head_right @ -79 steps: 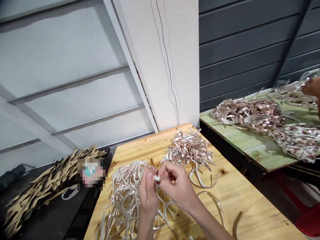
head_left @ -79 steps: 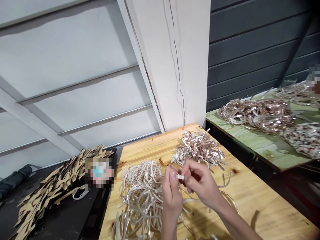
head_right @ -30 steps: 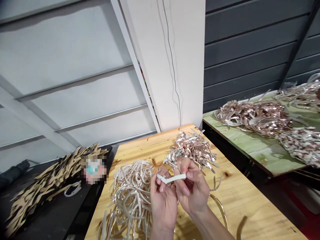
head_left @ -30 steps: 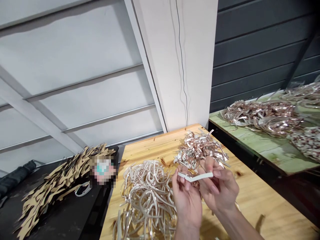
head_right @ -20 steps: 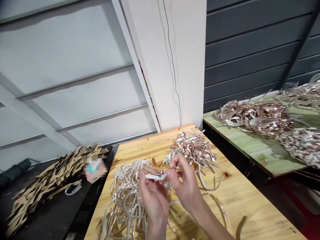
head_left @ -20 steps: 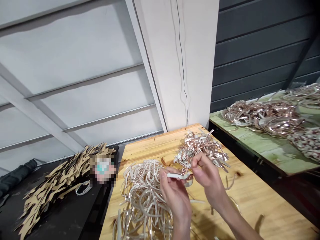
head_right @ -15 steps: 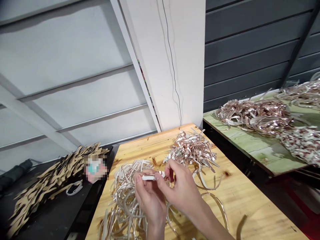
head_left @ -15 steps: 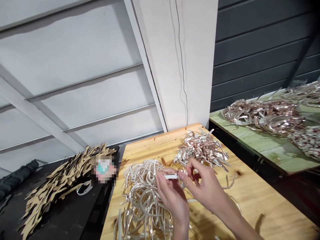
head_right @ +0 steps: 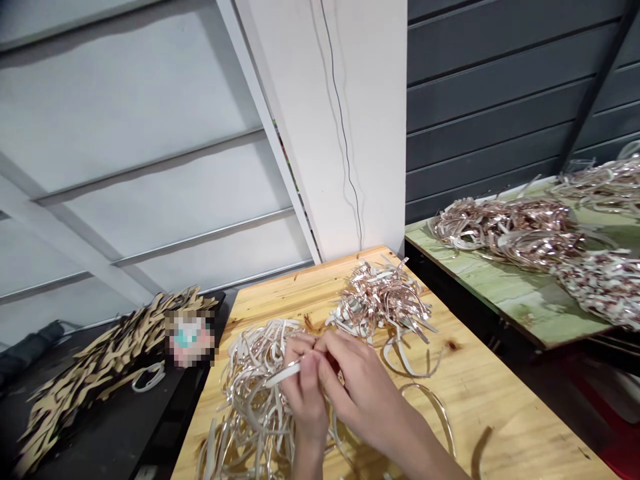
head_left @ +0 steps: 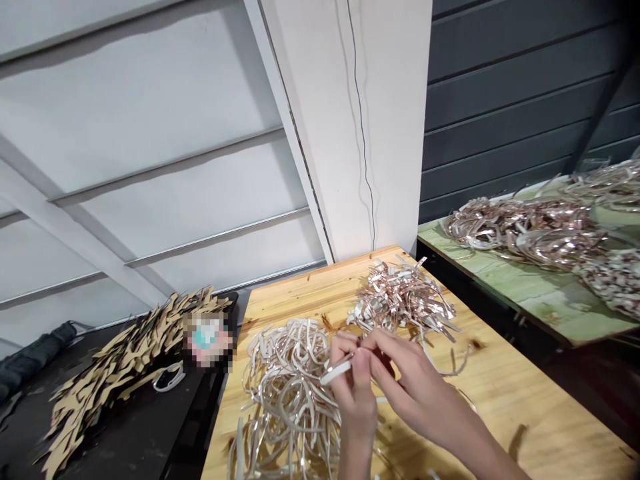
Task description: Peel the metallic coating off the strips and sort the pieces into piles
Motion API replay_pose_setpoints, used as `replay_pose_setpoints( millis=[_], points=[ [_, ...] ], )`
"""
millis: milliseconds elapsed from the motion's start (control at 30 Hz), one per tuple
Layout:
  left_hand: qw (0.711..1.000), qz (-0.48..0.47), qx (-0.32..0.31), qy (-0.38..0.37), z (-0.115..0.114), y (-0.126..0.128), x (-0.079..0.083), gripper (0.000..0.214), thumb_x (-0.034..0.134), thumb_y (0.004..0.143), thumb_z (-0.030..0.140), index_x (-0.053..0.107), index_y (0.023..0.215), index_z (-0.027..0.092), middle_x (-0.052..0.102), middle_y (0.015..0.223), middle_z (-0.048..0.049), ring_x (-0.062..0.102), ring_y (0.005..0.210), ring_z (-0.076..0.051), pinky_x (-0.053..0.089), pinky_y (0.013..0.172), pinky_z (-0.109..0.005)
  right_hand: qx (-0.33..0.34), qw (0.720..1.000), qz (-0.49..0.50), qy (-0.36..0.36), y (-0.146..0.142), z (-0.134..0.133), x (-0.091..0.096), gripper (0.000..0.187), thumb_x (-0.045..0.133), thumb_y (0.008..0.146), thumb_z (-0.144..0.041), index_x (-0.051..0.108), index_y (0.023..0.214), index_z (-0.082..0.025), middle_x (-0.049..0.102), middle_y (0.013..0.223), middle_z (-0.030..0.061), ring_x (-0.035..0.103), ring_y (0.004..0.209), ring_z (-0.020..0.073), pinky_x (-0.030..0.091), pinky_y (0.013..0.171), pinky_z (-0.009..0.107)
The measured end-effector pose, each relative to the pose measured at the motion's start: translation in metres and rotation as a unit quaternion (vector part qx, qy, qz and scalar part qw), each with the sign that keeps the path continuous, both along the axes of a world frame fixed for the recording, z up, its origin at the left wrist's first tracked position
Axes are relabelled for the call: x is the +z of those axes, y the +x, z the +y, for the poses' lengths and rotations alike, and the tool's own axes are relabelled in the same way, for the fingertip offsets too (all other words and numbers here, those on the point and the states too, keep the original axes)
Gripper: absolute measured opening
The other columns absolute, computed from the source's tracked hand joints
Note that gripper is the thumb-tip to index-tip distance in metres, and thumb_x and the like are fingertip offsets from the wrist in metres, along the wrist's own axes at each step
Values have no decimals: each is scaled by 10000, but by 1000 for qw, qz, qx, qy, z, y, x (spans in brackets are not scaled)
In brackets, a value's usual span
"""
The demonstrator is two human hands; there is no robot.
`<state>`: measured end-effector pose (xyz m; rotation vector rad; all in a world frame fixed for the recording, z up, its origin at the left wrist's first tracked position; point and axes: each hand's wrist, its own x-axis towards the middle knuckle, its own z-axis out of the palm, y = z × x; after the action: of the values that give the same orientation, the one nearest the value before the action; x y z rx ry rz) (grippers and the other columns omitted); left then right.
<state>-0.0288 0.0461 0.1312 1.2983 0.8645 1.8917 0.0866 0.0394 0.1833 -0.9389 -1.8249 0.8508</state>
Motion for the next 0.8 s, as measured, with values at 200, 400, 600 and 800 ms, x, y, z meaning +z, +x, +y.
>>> replay_pose_setpoints(
  millis=[200, 400, 600, 800],
  points=[
    [998, 21, -2, -67, -2, -2, -3, 436, 474, 1107, 510, 581, 809, 211, 545, 767, -11, 512, 715, -180, 480, 707, -294, 22, 999, 40, -16, -1, 6, -2, 314, 463, 1125, -341, 513, 837, -227, 561, 788, -16, 537, 734, 171, 386, 700, 316],
    [990, -47, -12, -135, -2, 3, -2, 469, 576, 1049, 588, 651, 845, 173, 618, 786, -24, 599, 751, -180, 530, 737, -292, 11, 993, 103, -54, -1, 12, -9, 362, 490, 1118, -427, 543, 824, -221, 526, 740, -25, 484, 678, 163, 358, 639, 318],
    [969, -162, -10, -184, -2, 13, -5, 493, 732, 932, 642, 703, 843, 159, 646, 757, -21, 620, 727, -165, 514, 644, -246, 22, 980, 179, -90, -1, 13, -11, 383, 515, 1117, -458, 553, 821, -218, 541, 749, -22, 518, 696, 162, 387, 656, 310],
    [947, -275, -41, -163, 0, 21, 7, 484, 878, 813, 598, 671, 743, 165, 572, 665, 14, 536, 619, -118, 508, 596, -221, 52, 959, 255, -112, -2, 15, -9, 389, 562, 1104, -465, 570, 807, -214, 547, 735, -22, 511, 681, 151, 390, 635, 291]
  ],
)
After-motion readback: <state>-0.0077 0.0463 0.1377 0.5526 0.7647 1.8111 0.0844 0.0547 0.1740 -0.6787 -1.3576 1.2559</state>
